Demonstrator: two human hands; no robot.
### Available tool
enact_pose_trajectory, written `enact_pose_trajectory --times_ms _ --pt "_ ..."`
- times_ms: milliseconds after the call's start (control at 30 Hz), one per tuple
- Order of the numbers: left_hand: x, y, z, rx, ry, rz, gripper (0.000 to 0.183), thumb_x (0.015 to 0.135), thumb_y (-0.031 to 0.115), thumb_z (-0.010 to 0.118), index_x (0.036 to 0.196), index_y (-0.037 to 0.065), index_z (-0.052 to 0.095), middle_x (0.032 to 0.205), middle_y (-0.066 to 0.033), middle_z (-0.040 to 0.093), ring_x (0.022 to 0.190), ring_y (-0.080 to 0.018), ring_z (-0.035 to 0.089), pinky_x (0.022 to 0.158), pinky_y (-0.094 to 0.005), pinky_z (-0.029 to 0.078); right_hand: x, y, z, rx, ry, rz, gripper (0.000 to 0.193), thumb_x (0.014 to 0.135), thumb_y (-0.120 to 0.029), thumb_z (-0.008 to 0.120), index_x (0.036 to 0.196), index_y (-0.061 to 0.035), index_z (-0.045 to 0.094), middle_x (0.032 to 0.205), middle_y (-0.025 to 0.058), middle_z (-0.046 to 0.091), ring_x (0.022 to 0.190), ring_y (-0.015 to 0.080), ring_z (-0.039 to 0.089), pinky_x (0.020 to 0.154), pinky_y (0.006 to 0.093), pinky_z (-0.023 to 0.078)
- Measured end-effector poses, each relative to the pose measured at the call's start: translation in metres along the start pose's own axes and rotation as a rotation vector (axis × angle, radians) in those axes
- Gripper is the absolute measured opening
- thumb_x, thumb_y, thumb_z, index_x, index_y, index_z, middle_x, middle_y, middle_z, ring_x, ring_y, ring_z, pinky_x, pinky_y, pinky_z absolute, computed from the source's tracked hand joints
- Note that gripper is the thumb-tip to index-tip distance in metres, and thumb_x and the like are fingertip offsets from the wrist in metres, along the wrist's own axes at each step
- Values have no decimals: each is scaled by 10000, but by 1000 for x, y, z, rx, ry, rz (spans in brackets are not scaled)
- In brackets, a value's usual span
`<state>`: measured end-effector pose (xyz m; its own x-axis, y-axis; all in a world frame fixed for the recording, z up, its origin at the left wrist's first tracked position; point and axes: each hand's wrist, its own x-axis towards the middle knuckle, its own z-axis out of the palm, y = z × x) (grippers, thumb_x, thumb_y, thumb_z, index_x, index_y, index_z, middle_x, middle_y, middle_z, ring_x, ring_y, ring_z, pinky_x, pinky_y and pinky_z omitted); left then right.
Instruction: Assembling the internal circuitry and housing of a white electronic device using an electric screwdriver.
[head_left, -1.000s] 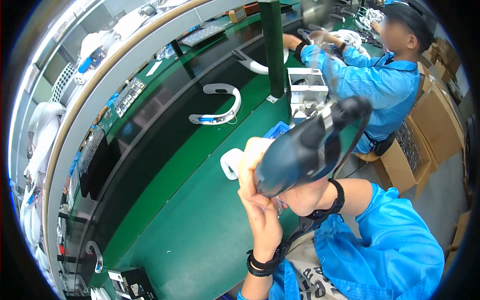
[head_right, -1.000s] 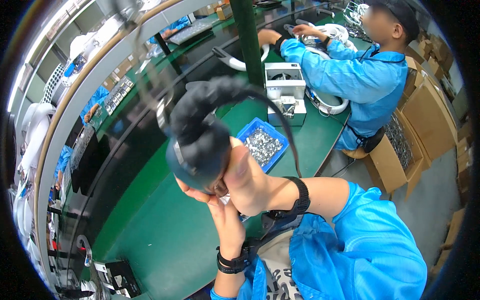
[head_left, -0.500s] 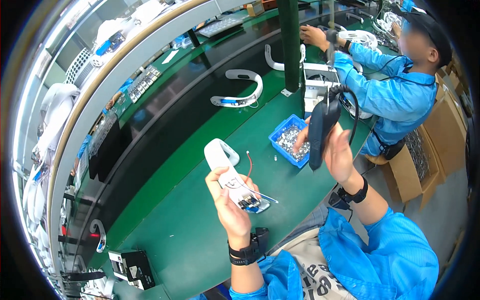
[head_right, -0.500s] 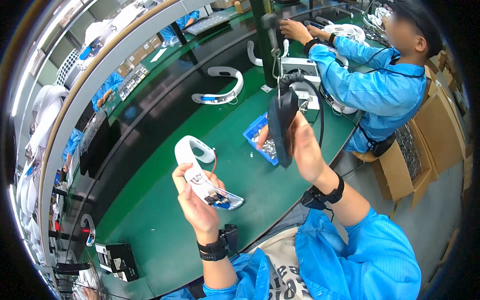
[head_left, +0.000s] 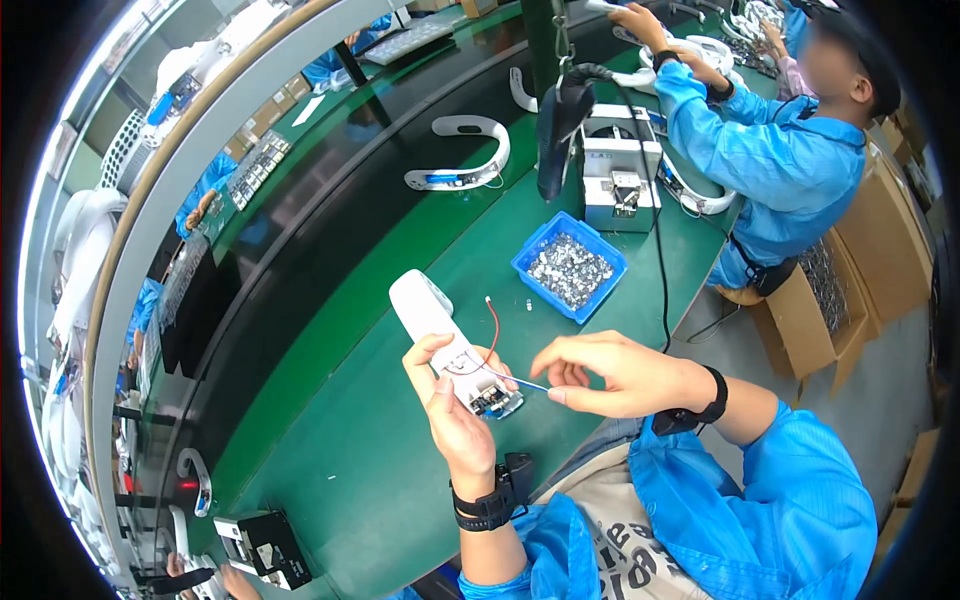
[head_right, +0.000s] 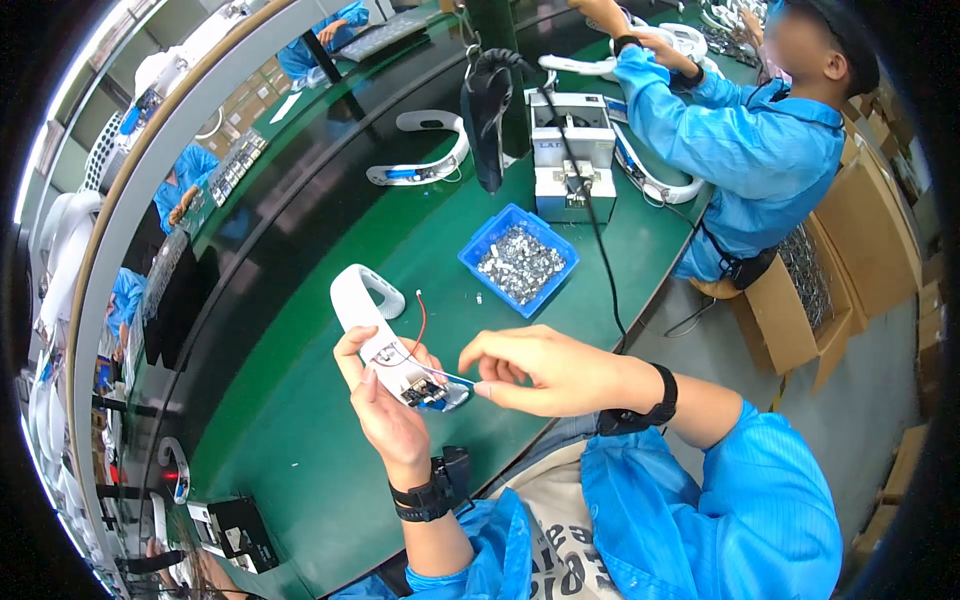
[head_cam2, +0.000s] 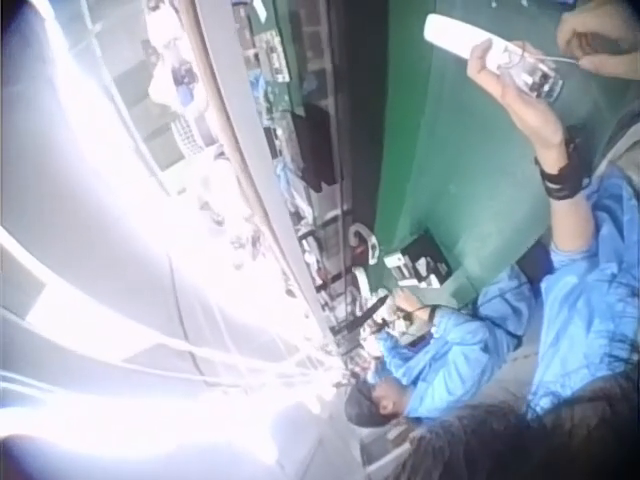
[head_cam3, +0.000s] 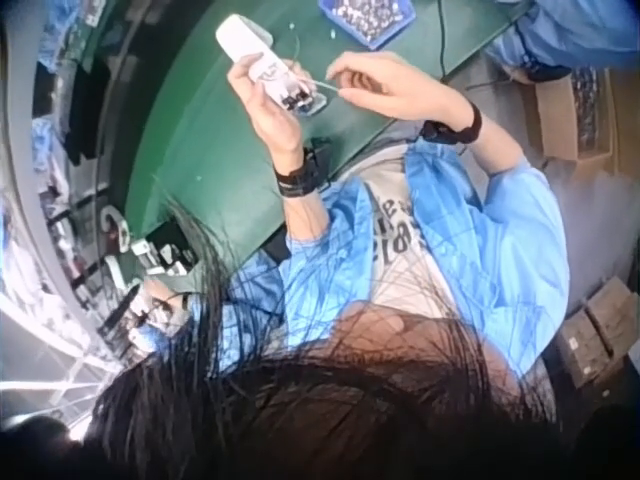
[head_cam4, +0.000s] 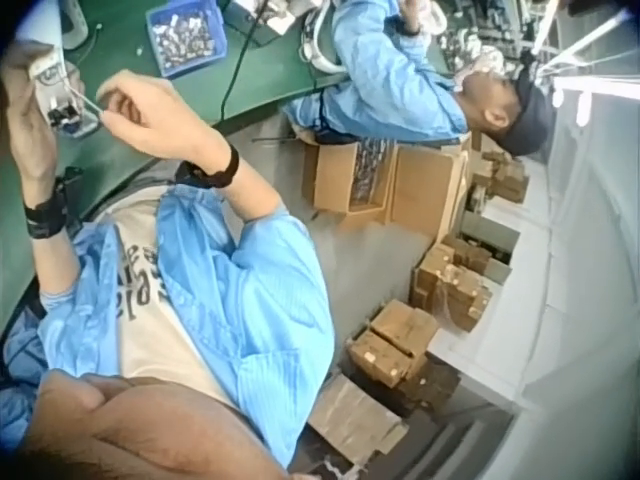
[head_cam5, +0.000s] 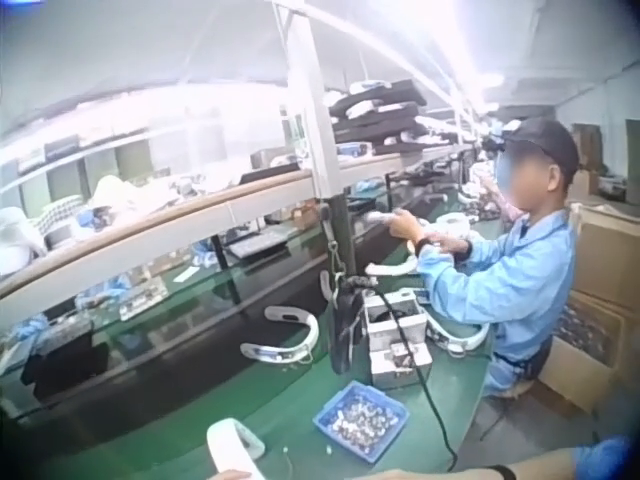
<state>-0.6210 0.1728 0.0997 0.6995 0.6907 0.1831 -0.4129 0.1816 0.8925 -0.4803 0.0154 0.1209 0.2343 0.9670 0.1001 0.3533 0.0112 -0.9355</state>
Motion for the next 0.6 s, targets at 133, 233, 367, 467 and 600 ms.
enact_pose_trajectory --times_ms 133,233,367,467,600 --pt "-4 3 -3 24 -5 -10 434 1020 378 408 1355 102 410 915 -166 618 770 -232 632 709 -369 531 11 5 -9 42 -223 -10 184 1010 -138 649 1114 11 623 889 74 715 774 130 679 686 311 533" --pt "-7 4 -2 55 6 -28 506 1018 399 404 1430 105 396 938 -167 623 802 -232 639 729 -365 534 15 -4 -7 471 -290 199 143 1023 -111 647 1082 18 624 927 101 743 865 146 730 757 295 575" --pt "-17 0 5 24 84 22 666 993 379 486 1574 160 245 1028 -194 662 886 -251 677 794 -373 553 22 -9 2 527 -297 231 147 1029 -105 657 1087 24 620 940 118 761 920 196 761 819 292 599" --pt "-20 -2 -3 -7 92 29 734 978 357 517 1605 174 180 1105 -209 665 929 -264 689 827 -388 558 27 -10 6 238 -221 45 160 994 -113 713 1071 13 652 1032 104 724 927 177 718 761 281 577" --pt "-22 -2 -3 4 126 40 774 967 355 525 1613 126 165 1325 -198 606 1141 -296 666 970 -410 521 39 -7 16 -57 85 -332 117 925 -97 771 987 -20 706 1157 89 609 1025 220 601 821 351 517"
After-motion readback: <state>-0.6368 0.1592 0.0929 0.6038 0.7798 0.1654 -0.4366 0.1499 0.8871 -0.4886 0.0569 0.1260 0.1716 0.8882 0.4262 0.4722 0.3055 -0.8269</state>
